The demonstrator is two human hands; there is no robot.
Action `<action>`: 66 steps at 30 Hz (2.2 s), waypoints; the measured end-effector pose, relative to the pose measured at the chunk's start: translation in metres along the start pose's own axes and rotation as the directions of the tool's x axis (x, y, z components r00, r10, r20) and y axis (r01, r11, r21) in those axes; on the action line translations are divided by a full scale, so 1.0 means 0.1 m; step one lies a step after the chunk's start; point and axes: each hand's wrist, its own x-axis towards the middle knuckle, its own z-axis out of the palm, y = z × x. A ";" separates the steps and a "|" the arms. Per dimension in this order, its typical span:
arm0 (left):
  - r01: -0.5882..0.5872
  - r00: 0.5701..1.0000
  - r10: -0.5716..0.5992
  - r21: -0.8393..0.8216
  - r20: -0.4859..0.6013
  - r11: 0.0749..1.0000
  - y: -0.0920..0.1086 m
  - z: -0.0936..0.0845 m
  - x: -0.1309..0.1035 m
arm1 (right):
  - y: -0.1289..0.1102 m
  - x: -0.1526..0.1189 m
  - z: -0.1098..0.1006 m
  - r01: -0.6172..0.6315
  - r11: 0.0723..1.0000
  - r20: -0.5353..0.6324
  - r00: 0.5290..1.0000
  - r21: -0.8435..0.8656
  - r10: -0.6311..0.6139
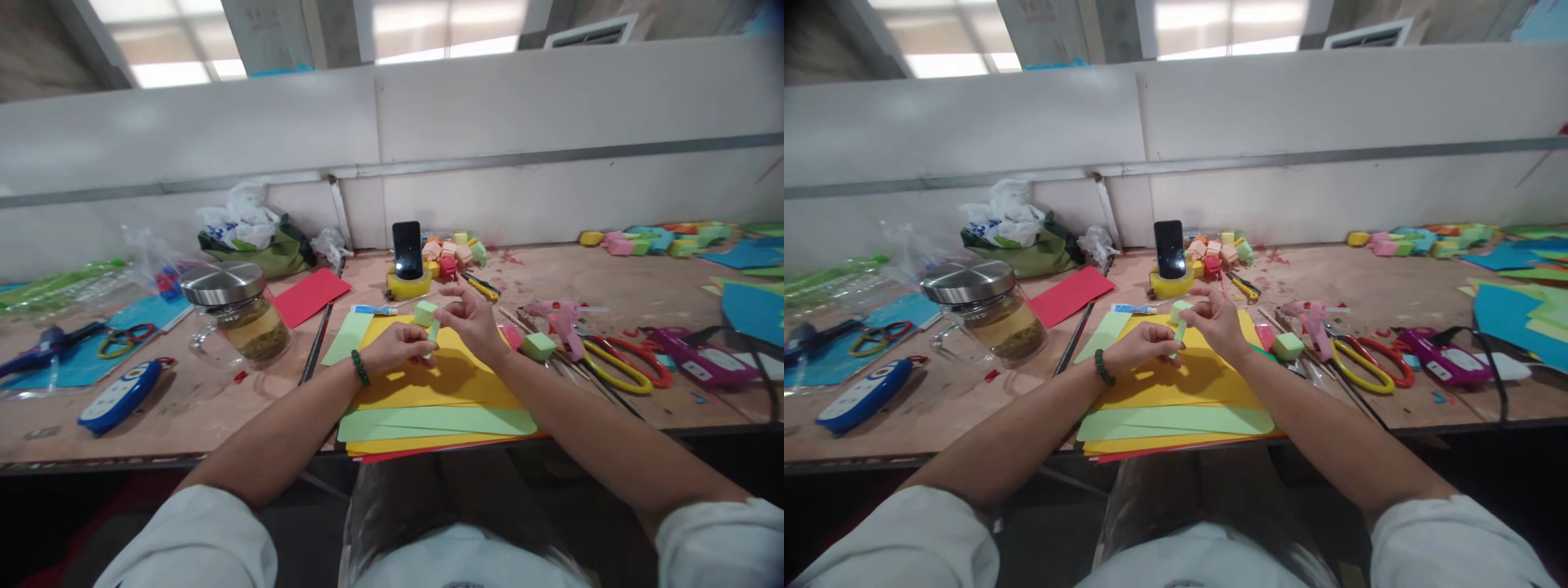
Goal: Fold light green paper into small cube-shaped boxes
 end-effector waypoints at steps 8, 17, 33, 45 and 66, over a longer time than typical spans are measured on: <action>0.038 0.999 -0.037 0.070 -0.019 0.997 0.04 0.00 -0.02 | 0.01 0.03 -0.03 0.007 1.000 -0.011 1.000 0.027 -0.007; -0.113 0.979 0.135 0.142 -0.154 0.983 0.01 0.01 0.02 | 0.01 -0.03 0.01 0.058 0.988 0.062 0.997 -0.140 -0.050; -0.121 0.874 0.019 -0.181 -0.486 0.976 0.01 0.02 0.07 | 0.10 -0.11 0.12 -0.199 0.976 0.244 0.946 -0.083 0.214; -0.091 0.910 -0.018 -0.243 -0.414 0.966 0.00 0.00 0.07 | 0.03 -0.16 0.13 -0.077 0.994 0.303 0.948 -0.078 0.097; -0.044 0.939 -0.081 -0.351 -0.335 0.935 0.00 -0.05 0.04 | 0.13 -0.10 -0.02 0.569 0.711 0.397 0.815 -0.414 -0.422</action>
